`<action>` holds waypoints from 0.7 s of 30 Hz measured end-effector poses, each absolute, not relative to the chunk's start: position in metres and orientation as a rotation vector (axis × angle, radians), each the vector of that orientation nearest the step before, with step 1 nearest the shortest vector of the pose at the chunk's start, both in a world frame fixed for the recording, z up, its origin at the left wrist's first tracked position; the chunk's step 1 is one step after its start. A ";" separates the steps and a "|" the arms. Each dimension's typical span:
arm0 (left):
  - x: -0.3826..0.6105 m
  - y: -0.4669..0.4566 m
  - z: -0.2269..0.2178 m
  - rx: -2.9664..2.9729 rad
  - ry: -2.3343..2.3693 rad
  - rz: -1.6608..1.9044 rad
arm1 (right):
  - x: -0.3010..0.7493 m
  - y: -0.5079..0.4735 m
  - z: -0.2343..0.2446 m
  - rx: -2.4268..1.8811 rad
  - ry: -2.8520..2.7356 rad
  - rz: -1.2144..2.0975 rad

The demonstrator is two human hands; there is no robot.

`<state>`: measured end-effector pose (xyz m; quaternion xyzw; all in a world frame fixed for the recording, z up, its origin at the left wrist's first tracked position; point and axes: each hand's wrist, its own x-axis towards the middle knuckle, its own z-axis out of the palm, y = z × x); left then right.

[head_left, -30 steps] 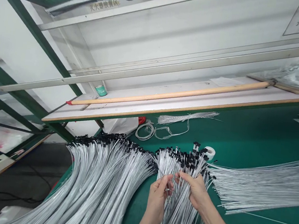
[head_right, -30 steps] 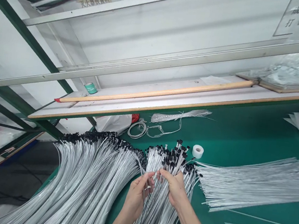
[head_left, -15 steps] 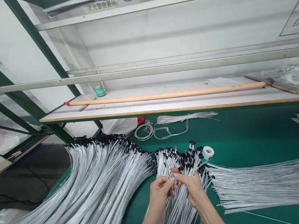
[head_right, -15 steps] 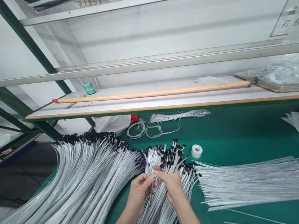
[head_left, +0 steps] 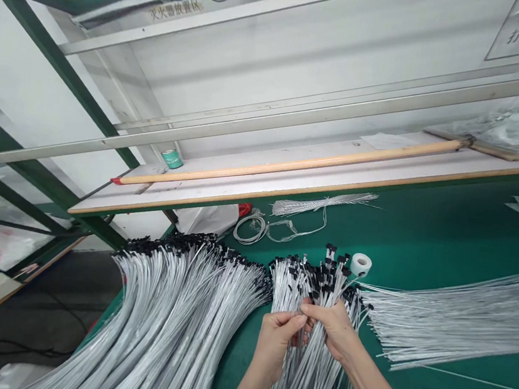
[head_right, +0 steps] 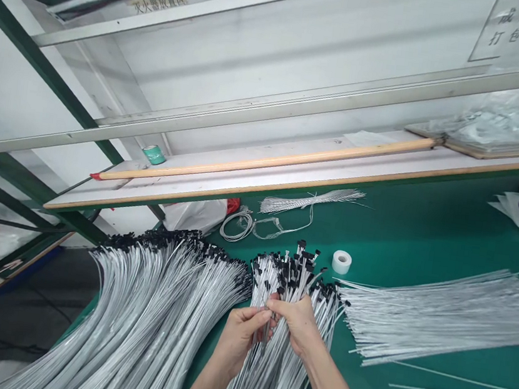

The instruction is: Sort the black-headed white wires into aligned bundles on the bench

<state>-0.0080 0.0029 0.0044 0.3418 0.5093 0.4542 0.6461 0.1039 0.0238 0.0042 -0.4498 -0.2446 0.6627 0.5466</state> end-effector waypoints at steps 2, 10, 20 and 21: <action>-0.008 0.002 0.006 0.767 1.172 1.041 | 0.104 0.024 0.004 -1.056 -0.590 1.609; -0.005 0.000 0.007 0.739 1.232 1.104 | 0.105 0.027 0.003 -1.109 -0.549 1.516; -0.008 -0.004 0.016 0.648 1.289 1.120 | 0.104 0.028 0.002 -1.188 -0.584 1.443; -0.008 -0.004 0.015 0.637 1.289 1.124 | 0.105 0.028 -0.001 -1.177 -0.594 1.432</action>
